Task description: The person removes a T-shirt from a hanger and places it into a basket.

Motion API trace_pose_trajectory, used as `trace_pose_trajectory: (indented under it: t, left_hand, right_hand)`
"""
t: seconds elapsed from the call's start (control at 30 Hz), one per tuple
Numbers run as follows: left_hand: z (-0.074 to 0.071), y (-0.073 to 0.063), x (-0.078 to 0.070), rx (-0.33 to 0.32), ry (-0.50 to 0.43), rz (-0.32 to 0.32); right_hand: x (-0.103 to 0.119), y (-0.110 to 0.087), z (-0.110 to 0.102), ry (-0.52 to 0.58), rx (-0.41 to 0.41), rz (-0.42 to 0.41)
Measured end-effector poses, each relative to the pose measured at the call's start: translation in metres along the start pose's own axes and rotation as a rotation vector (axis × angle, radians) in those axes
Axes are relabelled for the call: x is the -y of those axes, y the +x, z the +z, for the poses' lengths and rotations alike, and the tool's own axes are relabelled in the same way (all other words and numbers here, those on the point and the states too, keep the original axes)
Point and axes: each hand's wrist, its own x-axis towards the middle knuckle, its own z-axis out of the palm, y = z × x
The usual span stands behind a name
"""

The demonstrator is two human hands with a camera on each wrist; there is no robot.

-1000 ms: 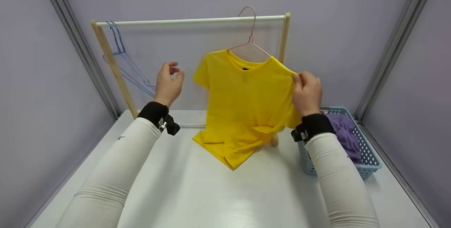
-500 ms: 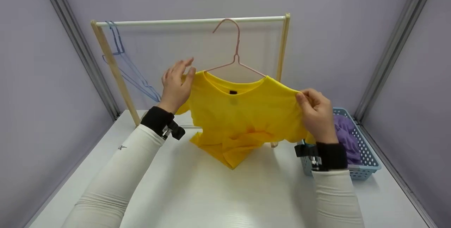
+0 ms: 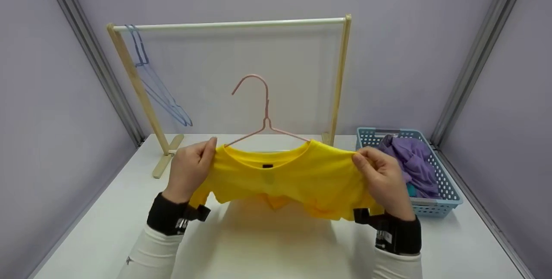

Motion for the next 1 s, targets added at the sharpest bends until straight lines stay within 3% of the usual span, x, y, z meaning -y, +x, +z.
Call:
trace_pose_trajectory:
  t: [0.13, 0.3, 0.4, 0.47, 0.63, 0.8, 0.9, 1.0]
  left_hand:
    - [0.002, -0.031, 0.018, -0.018, 0.031, -0.085]
    - [0.017, -0.059, 0.044, -0.024, 0.121, -0.179]
    - [0.025, -0.066, 0.052, -0.027, 0.170, -0.203]
    - [0.030, -0.068, 0.052, -0.019, 0.180, -0.217]
    - [0.042, -0.069, 0.045, -0.010, 0.187, -0.174]
    - [0.061, -0.075, 0.033, -0.020, 0.235, -0.038]
    - [0.069, -0.079, 0.027, -0.014, 0.225, 0.037]
    - [0.074, -0.083, 0.024, -0.013, 0.191, 0.067]
  right_hand:
    - [-0.010, 0.000, 0.014, -0.044, 0.167, 0.074]
    - [-0.023, 0.007, 0.034, -0.195, 0.379, 0.229]
    - [-0.022, 0.009, 0.049, -0.281, 0.422, 0.281]
    - [-0.017, 0.009, 0.061, -0.302, 0.395, 0.277]
    - [0.004, 0.006, 0.089, -0.259, 0.288, 0.203]
    - [0.015, 0.001, 0.118, -0.190, 0.258, 0.151]
    - [0.017, -0.001, 0.132, -0.112, 0.277, 0.207]
    - [0.016, -0.001, 0.140, -0.041, 0.302, 0.257]
